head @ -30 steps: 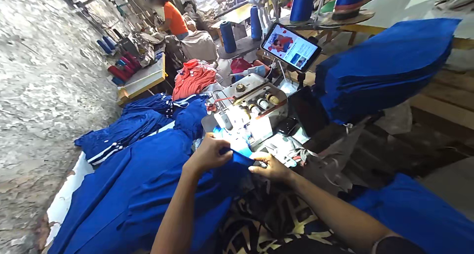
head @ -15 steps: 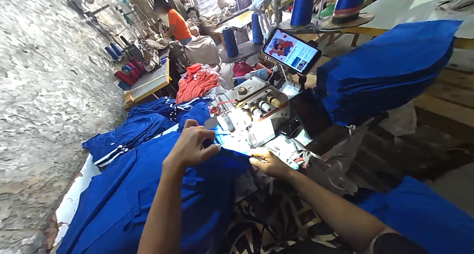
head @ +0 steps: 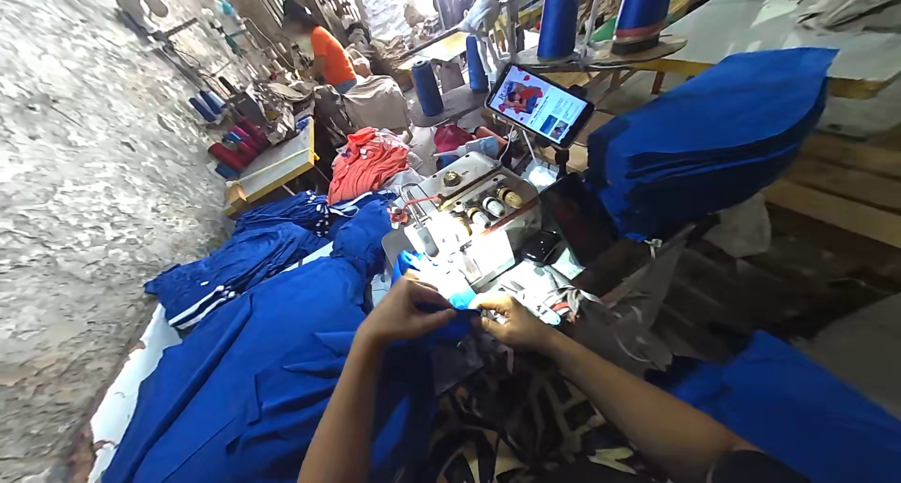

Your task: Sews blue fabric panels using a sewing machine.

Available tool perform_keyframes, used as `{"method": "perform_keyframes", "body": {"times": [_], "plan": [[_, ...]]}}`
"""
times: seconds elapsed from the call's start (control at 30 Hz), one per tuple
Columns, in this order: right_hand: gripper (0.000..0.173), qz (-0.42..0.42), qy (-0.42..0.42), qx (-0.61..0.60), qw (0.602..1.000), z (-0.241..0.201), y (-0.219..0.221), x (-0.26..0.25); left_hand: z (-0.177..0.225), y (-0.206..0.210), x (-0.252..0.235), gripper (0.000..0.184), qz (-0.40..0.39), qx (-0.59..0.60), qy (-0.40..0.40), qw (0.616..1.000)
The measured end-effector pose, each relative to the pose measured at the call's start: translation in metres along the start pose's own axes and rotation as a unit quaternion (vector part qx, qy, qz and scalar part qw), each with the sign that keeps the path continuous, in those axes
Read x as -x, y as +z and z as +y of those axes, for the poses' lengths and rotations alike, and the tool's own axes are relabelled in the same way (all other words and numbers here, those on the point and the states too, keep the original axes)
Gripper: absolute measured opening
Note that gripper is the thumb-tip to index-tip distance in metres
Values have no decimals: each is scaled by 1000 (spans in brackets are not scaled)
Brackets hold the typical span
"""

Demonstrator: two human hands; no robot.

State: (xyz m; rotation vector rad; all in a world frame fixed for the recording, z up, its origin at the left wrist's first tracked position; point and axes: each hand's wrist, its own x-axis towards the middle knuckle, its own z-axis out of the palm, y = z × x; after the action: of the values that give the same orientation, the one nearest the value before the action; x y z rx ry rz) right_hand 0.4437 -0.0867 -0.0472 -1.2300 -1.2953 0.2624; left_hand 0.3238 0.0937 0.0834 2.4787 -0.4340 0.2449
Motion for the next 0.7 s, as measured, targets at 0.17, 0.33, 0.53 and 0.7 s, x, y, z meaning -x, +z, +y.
{"method": "perform_keyframes", "body": {"times": [0.17,0.33,0.53,0.7], "plan": [[17,12,-25,-23,999,5,4,1,21,61,6,14,68,-54,-105,991],[37,122,33,-22,992,-1,17,13,14,101,1,13,185,-311,-103,926],[18,199,67,378,902,11,-1,23,6,84,-14,18,198,-416,-163,872],[41,-79,343,438,827,-15,-26,16,-3,59,-18,24,153,-298,-278,900]]}}
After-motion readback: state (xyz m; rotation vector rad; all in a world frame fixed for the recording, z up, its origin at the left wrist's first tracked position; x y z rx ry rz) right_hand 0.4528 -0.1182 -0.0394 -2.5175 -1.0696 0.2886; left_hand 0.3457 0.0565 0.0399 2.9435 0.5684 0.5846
